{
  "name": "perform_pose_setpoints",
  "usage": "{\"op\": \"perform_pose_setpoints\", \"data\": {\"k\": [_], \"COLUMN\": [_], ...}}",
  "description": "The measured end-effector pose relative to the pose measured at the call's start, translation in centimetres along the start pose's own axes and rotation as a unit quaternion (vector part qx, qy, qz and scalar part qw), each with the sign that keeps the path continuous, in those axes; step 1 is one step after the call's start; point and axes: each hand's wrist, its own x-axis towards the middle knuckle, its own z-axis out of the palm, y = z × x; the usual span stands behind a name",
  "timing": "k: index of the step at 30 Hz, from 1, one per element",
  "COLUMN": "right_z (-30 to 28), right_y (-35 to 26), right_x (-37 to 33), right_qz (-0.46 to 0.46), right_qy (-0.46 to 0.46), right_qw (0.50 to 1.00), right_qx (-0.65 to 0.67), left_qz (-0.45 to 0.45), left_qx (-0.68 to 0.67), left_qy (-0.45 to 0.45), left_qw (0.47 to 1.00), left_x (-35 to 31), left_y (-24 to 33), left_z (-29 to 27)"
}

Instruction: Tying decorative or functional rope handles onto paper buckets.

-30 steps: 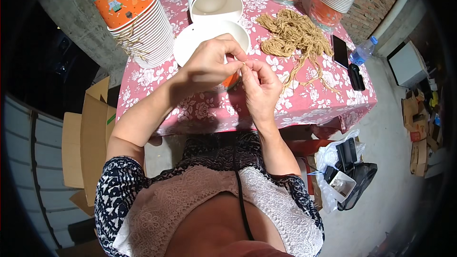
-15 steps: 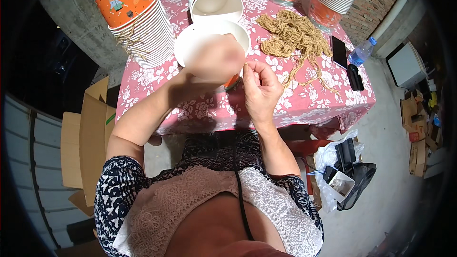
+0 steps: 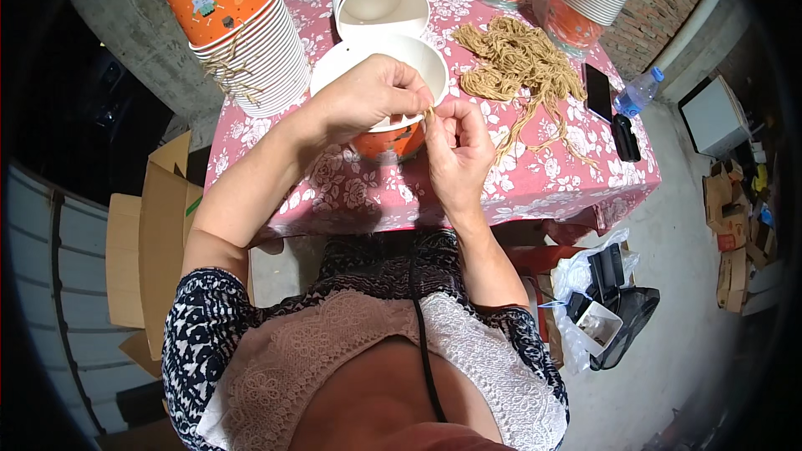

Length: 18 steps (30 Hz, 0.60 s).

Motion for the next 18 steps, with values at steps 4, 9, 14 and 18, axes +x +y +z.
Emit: {"op": "perform_pose_setpoints", "data": {"k": [4,9,14,18], "right_z": [0.1,0.1,-0.6,-1.4], "right_y": [0.3,0.1,0.0,0.0], "right_x": [0.0,-0.1,-0.2,-0.3], "right_qz": [-0.018,-0.015,0.051,0.076], "right_qy": [0.006,0.023,0.038,0.045], "right_qw": [1.000,1.000,0.996,0.992], "right_qx": [-0.002,0.004,0.062,0.090], "left_qz": [0.000,0.018,0.048,0.154], "left_qx": [0.002,0.041,0.076,0.240], "left_qy": [0.015,0.009,-0.016,-0.003], "left_qw": [1.000,0.999,0.996,0.958], "left_x": [0.0,-0.2,-0.3,-0.3], "left_y": [0.0,0.0,0.2,0.0], "left_z": [0.0,0.5,0.8,1.1]}}
